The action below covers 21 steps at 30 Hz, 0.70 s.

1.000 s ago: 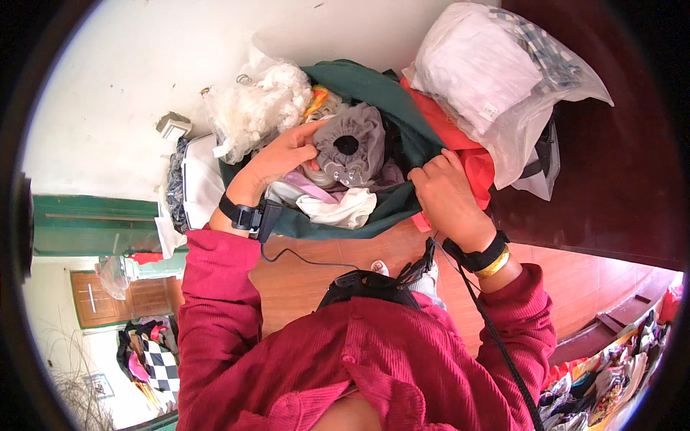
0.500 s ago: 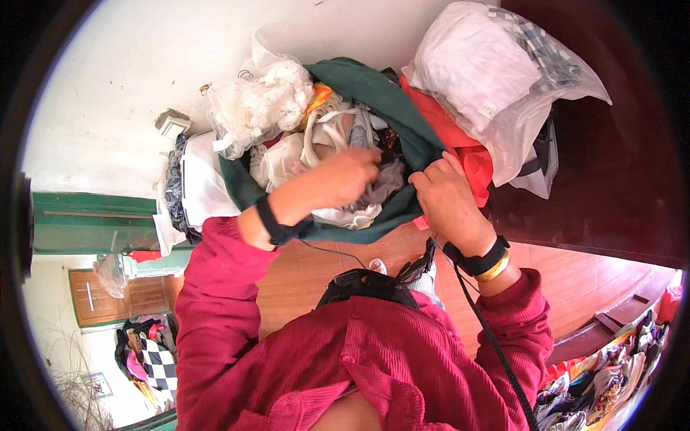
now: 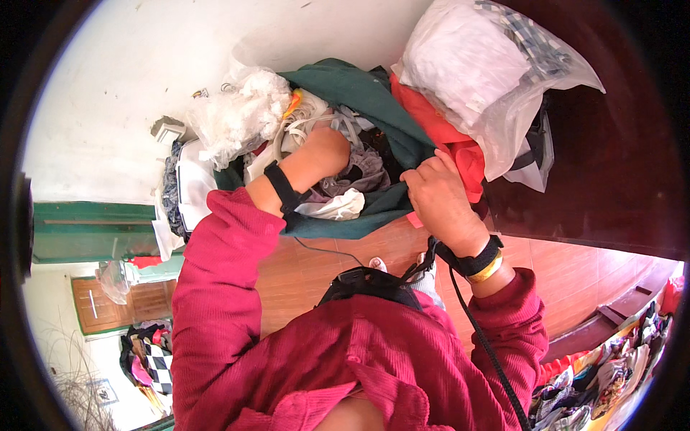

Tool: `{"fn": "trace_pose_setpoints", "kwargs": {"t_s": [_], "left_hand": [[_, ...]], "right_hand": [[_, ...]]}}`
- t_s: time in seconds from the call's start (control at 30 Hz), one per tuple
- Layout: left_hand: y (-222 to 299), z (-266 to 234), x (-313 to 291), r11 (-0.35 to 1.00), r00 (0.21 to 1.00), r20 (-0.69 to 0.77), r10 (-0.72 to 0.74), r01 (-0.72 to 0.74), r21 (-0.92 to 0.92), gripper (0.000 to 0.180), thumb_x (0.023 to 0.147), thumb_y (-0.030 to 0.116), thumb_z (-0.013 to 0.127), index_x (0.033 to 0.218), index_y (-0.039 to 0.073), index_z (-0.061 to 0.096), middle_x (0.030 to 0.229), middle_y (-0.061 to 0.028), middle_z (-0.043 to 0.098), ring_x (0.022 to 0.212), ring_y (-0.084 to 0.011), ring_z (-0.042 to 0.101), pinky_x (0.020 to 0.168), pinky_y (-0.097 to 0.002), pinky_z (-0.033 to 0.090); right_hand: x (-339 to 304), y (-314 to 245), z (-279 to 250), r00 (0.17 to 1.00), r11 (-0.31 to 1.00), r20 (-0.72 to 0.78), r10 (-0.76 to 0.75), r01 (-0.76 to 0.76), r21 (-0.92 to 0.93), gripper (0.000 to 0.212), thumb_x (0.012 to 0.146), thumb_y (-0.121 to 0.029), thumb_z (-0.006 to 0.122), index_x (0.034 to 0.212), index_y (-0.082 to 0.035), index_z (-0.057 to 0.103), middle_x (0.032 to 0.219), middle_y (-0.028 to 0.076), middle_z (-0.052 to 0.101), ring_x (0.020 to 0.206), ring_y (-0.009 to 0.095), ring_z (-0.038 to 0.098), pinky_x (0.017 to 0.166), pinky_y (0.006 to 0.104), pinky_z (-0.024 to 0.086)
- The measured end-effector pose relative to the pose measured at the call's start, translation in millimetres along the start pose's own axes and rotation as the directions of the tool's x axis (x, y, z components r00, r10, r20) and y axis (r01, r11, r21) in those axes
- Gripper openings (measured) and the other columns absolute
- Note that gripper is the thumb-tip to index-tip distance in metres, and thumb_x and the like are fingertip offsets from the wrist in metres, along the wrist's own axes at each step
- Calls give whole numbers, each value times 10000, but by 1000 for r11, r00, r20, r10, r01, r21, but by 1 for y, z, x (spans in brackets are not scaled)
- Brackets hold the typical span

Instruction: The person rummages through a large green bag filled with clothes and plastic bags, pulling out items and placing them into other bags. They also pick up and inspect a pair of pink sneakers before returning them to the pile.

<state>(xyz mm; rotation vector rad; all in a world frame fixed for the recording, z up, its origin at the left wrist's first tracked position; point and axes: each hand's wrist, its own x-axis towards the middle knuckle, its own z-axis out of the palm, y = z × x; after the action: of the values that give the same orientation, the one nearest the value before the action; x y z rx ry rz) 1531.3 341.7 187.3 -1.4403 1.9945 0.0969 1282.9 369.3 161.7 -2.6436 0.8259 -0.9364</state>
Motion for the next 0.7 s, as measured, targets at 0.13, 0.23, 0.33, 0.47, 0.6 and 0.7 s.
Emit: {"fn": "trace_pose_setpoints", "kwargs": {"t_s": [0.13, 0.23, 0.33, 0.47, 0.6, 0.7], "left_hand": [[-9, 15, 31, 965, 913, -346, -216, 144, -221, 497, 848, 165, 539, 1222, -143, 430, 962, -240, 664, 861, -366, 664, 804, -431, 537], [-10, 35, 60, 979, 791, -581, -192, 111, -171, 455, 827, 198, 580, 1158, -108, 517, 1023, -252, 646, 849, -379, 663, 786, -414, 548], [-12, 40, 82, 957, 867, -441, -234, 125, -261, 295, 792, 176, 594, 1004, -22, 645, 988, -222, 665, 850, -357, 670, 764, -424, 539], [-19, 19, 75, 950, 912, -343, -224, 125, -286, 314, 803, 226, 607, 1025, 13, 666, 955, -197, 676, 779, -318, 681, 710, -407, 545], [-38, -1, 10, 526, 915, -257, -311, -60, -848, 215, 848, 143, 517, 989, 47, 647, 836, -82, 654, 683, -178, 653, 606, -317, 512], [-43, -5, -32, 104, 939, -70, -337, -37, -994, 181, 843, 48, 459, 895, 51, 632, 731, 0, 585, 639, -105, 590, 575, -274, 480]], "right_hand": [[1, -2, 1, 1000, 1000, -4, 11, -11, 6, 128, 753, -47, 580, 860, -51, 652, 749, 95, 564, 849, 273, 551, 990, 447, 386], [3, -1, 2, 1000, 1000, -3, 12, -12, 4, 124, 756, -46, 577, 856, -50, 649, 750, 97, 564, 846, 272, 549, 992, 450, 384], [5, 2, 4, 999, 999, 31, 29, -30, 12, 178, 731, -15, 583, 898, -43, 637, 779, 108, 552, 875, 283, 542, 1006, 460, 371], [4, 7, 7, 1000, 1000, 7, 20, -20, 0, 105, 755, -47, 586, 846, -55, 639, 756, 102, 564, 850, 277, 548, 998, 454, 380], [2, 11, 9, 1000, 999, 8, 29, -30, 34, 106, 759, -43, 583, 850, -52, 636, 759, 109, 567, 857, 286, 549, 997, 456, 378], [3, 10, 9, 999, 999, 20, 29, -30, 45, 109, 761, -37, 577, 853, -48, 634, 762, 115, 571, 862, 291, 549, 1001, 454, 373]]}}
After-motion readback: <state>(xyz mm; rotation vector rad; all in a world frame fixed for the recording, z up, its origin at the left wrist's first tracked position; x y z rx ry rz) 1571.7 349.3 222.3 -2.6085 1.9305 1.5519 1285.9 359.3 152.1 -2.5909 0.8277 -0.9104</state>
